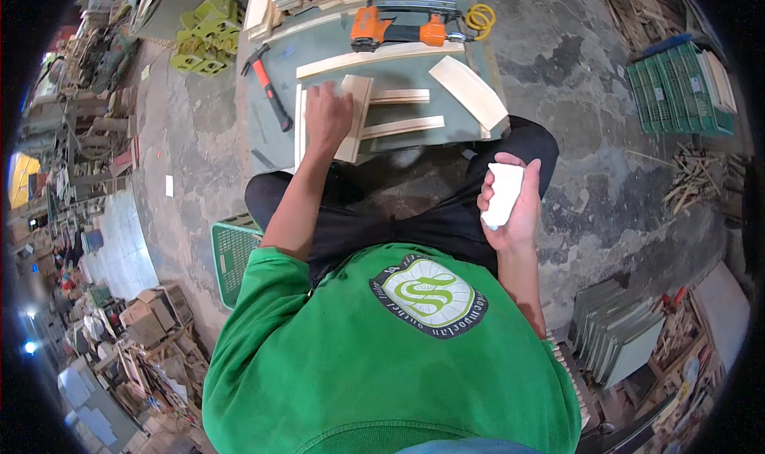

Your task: Assembling and securing a wooden frame using glue and a pneumatic nail gun.

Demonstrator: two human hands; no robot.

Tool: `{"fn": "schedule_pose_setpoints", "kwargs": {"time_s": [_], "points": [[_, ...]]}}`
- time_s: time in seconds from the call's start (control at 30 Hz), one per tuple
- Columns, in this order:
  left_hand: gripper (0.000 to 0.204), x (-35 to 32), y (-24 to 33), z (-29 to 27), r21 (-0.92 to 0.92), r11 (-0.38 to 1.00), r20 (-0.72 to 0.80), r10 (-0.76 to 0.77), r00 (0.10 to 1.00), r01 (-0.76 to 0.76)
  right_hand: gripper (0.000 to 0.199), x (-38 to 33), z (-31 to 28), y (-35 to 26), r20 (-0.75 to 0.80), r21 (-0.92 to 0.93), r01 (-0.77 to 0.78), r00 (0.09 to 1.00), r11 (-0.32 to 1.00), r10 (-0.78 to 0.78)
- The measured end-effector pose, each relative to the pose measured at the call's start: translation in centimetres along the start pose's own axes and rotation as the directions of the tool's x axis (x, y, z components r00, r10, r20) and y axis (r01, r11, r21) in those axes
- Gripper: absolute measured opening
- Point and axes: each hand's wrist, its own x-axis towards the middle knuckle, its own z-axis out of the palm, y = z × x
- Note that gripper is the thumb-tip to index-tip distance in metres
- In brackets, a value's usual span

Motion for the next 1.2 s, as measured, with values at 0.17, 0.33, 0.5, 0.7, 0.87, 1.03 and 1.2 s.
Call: {"fn": "schedule_pose_setpoints", "kwargs": {"time_s": [0.17, 0.33, 0.5, 0.7, 0.87, 1.03, 1.2], "points": [[0.05, 2.1, 9.3, 0.1, -0.18, 0.88, 0.196, 0.47, 0.86, -0.44, 0.043, 0.5, -2.5, -1.3, -0.087, -0.129, 0.081, 0.992, 0.988, -0.093], [0.05, 4.3, 16.3, 6.3, -0.102, 0.482, 0.175, 0.87, 0.461, -0.87, 0.035, 0.1, -2.8, -2.8, -0.108, -0.174, 0.134, 0.982, 0.976, -0.154], [0.058, 6.5, 20.5, 1.6, -0.147, 0.545, 0.518, 0.753, 0.406, -0.825, 0.032, 0.0, -4.9, -3.2, -0.12, -0.045, 0.17, 0.977, 0.984, -0.174], [0.068, 0.4, 19.6, -6.7, -0.721, 0.468, 0.082, 0.789, 0.609, -0.51, 0.029, 2.2, -4.8, -2.0, 0.274, 0.597, -0.062, 0.953, 0.8, -0.131], [0.065, -6.9, 16.5, -7.6, -0.829, 0.48, 0.197, 0.729, 0.655, -0.286, 0.026, 3.9, -1.8, -1.8, 0.372, 0.525, -0.035, 0.908, 0.85, -0.193], [0.069, -10.0, 15.0, -7.9, -0.747, -0.094, 0.487, 0.598, 0.637, 0.658, 0.019, 2.5, 2.2, -1.4, 0.153, 0.028, 0.318, 0.935, 0.948, -0.319], [0.058, -10.4, 16.1, -9.2, -0.459, -0.366, 0.66, 0.47, 0.587, 0.809, 0.022, 1.4, 3.0, 0.2, 0.25, -0.203, 0.369, 0.915, 0.907, -0.317]]}}
